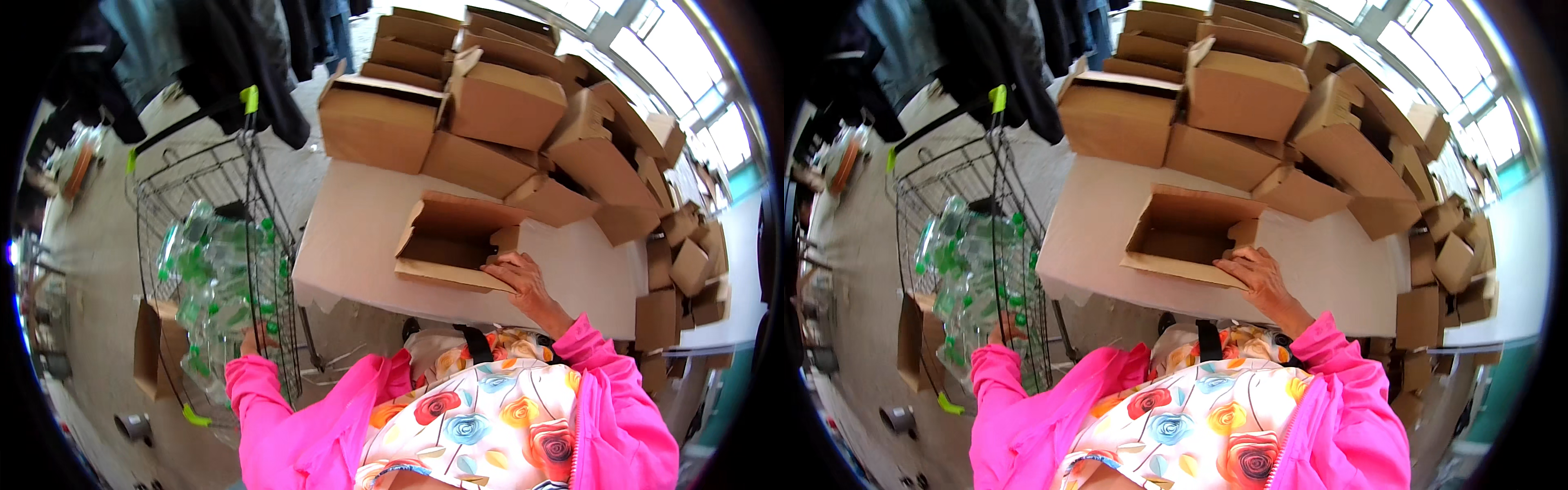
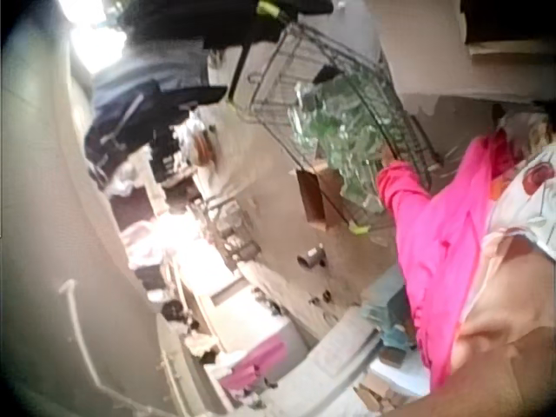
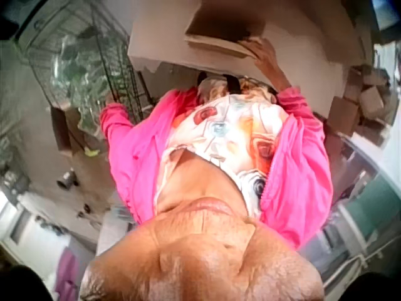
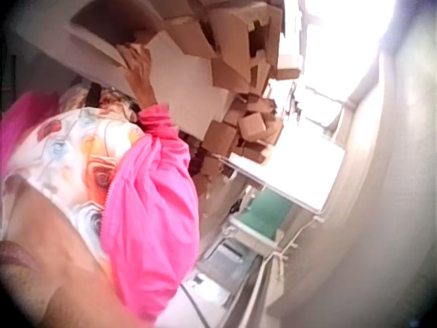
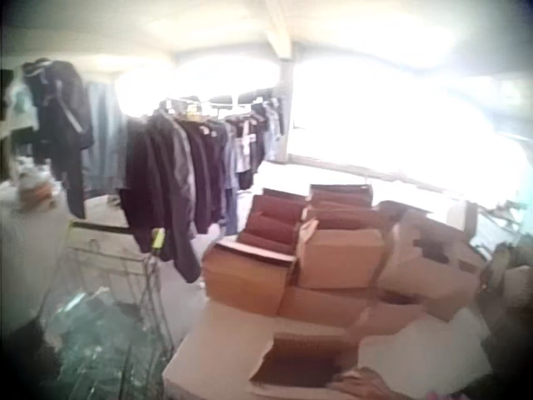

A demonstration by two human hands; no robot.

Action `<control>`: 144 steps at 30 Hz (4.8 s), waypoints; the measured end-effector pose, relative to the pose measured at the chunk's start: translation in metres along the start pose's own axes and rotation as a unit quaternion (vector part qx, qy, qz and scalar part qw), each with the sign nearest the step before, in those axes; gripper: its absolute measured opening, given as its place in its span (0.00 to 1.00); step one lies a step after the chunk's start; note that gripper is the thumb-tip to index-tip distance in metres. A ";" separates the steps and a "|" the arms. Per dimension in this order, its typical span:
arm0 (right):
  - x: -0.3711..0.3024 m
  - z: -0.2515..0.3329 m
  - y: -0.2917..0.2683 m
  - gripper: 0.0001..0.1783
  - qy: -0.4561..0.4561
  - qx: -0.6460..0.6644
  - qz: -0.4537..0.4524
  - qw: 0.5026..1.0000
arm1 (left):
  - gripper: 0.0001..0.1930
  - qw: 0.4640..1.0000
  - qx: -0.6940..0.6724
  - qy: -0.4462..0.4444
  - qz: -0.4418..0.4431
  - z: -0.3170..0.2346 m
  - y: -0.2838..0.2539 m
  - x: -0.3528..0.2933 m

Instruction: The person places plastic bottles into cardboard boxes and closes the lids by hand.

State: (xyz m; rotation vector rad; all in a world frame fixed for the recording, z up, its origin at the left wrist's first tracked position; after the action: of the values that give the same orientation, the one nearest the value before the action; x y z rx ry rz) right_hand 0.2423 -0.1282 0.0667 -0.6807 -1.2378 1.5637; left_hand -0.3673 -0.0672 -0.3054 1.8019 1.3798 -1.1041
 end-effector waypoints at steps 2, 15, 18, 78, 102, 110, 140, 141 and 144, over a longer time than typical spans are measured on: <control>-0.005 -0.004 -0.001 0.22 0.017 0.009 0.005 1.000 | 0.30 0.997 0.070 0.007 -0.030 -0.011 0.003 0.005; -0.011 -0.017 0.016 0.17 -0.029 0.017 0.035 0.999 | 0.26 0.806 -0.090 0.192 -0.552 0.033 -0.053 -0.170; -0.017 -0.018 0.023 0.18 -0.027 0.002 0.047 0.999 | 0.28 0.704 -0.221 0.300 -0.604 -0.031 0.002 -0.276; -0.098 -0.120 0.005 0.15 0.183 0.253 -0.244 0.918 | 0.36 0.807 0.084 0.580 -0.072 -0.249 0.463 -0.255; -0.090 -0.151 0.011 0.14 0.222 0.387 -0.154 0.881 | 0.16 0.737 0.175 0.652 -0.033 -0.260 0.482 -0.212; -0.077 -0.176 0.051 0.37 0.340 0.444 -0.196 0.806 | 0.26 0.877 0.037 0.478 -0.029 -0.274 0.476 -0.152; -0.271 -0.264 -0.127 0.31 0.348 0.469 -0.216 0.782 | 0.35 0.825 0.059 0.320 0.461 -0.196 0.859 -0.268; -0.274 -0.285 -0.120 0.31 0.342 0.471 -0.220 0.783 | 0.36 0.839 0.063 0.309 0.444 -0.197 0.873 -0.261; -0.282 -0.348 -0.089 0.31 0.308 0.483 -0.245 0.782 | 0.39 0.861 0.067 0.313 0.396 -0.212 0.908 -0.233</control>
State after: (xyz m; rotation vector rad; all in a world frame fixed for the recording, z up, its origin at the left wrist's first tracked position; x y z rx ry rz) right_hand 0.6753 -0.2573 -0.0021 -0.1147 -0.0086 1.1493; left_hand 0.5340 -0.2412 -0.0186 2.6094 0.6826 -0.1666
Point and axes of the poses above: each hand's wrist, its own x-axis towards the middle knuckle, its own y-axis out of the palm, z = x × y, the point moved 5 cm from there along x, towards the middle knuckle, and after that the axes turned 8 degrees about z, right-handed, at the moved point
